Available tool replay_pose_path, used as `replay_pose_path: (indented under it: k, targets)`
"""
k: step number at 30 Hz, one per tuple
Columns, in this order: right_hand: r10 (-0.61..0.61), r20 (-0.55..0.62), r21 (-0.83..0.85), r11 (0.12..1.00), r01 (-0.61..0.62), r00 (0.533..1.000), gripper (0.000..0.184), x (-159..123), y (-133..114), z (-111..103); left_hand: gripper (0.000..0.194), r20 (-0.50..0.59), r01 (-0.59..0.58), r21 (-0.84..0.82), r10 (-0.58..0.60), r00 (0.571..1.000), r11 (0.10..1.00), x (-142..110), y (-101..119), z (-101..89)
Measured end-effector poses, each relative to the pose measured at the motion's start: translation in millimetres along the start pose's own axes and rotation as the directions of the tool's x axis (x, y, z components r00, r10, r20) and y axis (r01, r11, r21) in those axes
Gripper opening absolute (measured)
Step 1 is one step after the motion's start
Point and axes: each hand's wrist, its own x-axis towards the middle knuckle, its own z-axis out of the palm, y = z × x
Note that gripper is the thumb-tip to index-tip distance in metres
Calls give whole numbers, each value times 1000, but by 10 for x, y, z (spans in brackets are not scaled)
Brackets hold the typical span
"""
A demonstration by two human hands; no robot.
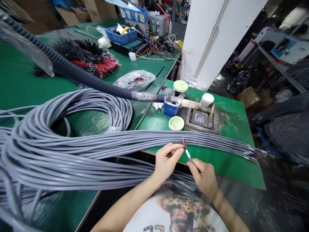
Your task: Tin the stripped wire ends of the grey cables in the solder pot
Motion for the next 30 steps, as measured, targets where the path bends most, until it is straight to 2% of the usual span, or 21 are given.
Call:
replay_pose_path:
  k: [5, 13, 18, 20, 23, 25, 26, 28, 30]
  targets:
    - [-36, -11, -54, 998, 36, 999, 32, 3, 17, 27, 16, 0, 204, -177, -207, 978, 963, 42, 23, 25]
    - [-71, 3, -128, 989, 70, 998, 34, 24, 23, 71, 18, 33, 263, -264, -264, 964, 928, 110, -4, 35]
    - [-80, 4, -125, 989, 80, 997, 33, 24, 24, 78, 18, 30, 248, -271, -249, 968, 930, 138, 10, 54]
    - [-63, 7, -103, 993, 63, 998, 33, 24, 19, 73, 19, -2, 223, -259, -232, 973, 940, 120, 10, 63]
    - [-27, 2, -47, 999, 27, 1000, 31, 29, 14, 66, 21, -83, 115, -241, -138, 987, 964, 40, -41, 82]
    - [-8, -14, -5, 1000, 8, 1000, 30, 38, 14, 65, 21, -92, 59, -273, -87, 992, 960, -29, -100, 109]
    - [-4, -27, 13, 1000, 5, 1000, 29, 44, 15, 66, 21, -75, 71, -322, -100, 992, 944, -58, -131, 126]
    - [-21, -48, 44, 999, 23, 999, 28, 55, 19, 73, 22, 23, 196, -489, -212, 977, 850, -88, -177, 163]
    - [-76, -44, 68, 995, 79, 996, 27, 62, 25, 85, 23, 194, 375, -653, -334, 922, 657, -74, -194, 185]
